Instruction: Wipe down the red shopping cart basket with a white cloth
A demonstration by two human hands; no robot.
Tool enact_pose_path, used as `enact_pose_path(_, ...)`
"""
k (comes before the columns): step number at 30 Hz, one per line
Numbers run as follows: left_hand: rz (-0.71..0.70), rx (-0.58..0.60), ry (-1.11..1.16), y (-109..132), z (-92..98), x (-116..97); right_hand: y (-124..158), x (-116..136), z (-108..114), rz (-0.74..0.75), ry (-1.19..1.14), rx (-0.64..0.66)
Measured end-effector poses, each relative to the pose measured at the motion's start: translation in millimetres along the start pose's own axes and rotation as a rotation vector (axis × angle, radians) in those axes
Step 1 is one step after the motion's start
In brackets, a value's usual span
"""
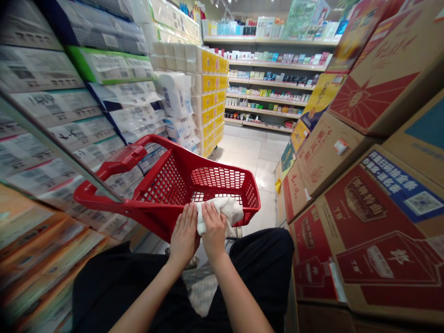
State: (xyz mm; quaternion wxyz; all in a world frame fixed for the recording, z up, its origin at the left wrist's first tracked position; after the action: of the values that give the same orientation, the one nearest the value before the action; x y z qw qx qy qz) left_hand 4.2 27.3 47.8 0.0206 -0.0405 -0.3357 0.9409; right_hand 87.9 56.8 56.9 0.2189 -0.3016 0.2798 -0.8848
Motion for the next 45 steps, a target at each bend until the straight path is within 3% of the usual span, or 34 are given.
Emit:
enact_pose_path(4,-0.008,0.020,0.034,-0.7,3.2,-1.8,10.6,-42.7,22.3,0.058,0.066,-0.027)
enact_pose_path(9,0.004,0.036,0.035,-1.4,3.7,-2.2,27.6,-136.3,65.7,-0.054,0.133,-0.186)
enact_pose_path(12,0.006,0.042,0.042,-1.6,2.7,-2.4,30.4,-168.9,82.0,-0.124,0.069,-0.240)
enact_pose_path(14,0.012,0.042,0.046,-1.8,2.5,-2.6,29.1,-168.7,82.8,-0.154,0.079,-0.232)
enact_pose_path(16,0.022,0.039,0.043,-2.1,2.5,-2.9,26.6,-150.6,75.9,-0.171,0.156,-0.207)
enact_pose_path(19,0.025,0.036,0.045,-2.3,1.7,-3.5,19.4,-96.5,50.1,-0.126,0.209,-0.127)
enact_pose_path(23,0.025,0.010,0.027,-1.8,0.5,-2.1,5.6,-20.1,10.0,-0.029,0.110,-0.015)
enact_pose_path(26,0.018,0.007,-0.010,-0.9,-0.3,-0.8,-1.1,4.5,-0.7,0.002,0.055,0.000)
enact_pose_path(30,-0.006,0.037,-0.007,0.2,-0.4,-2.2,6.0,-12.6,10.7,0.069,0.056,-0.021)
enact_pose_path(37,-0.004,0.045,0.023,-1.9,1.3,-2.7,32.3,-139.5,69.1,-0.087,0.157,-0.210)
enact_pose_path(39,-0.002,0.045,0.032,-2.2,0.8,-2.1,33.4,-162.9,80.0,-0.137,0.158,-0.221)
enact_pose_path(42,0.006,0.033,0.028,-2.3,0.1,-0.9,29.1,-157.8,79.7,-0.165,0.228,-0.183)
enact_pose_path(45,0.006,0.001,0.012,-2.5,0.2,-0.7,20.9,-108.8,57.7,-0.124,0.257,-0.116)
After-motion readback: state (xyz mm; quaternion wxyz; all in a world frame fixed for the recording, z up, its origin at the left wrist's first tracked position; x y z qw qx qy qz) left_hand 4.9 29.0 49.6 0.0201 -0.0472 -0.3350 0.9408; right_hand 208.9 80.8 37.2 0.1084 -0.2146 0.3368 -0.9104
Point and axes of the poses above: each hand's wrist, its own y-axis away from the middle knuckle, its own z-axis out of the back of the hand, x = y × z, the point moved 8 cm from there along -y, towards the middle knuckle, and after that the axes turned 7 degrees about -x, right-handed, at the moved point
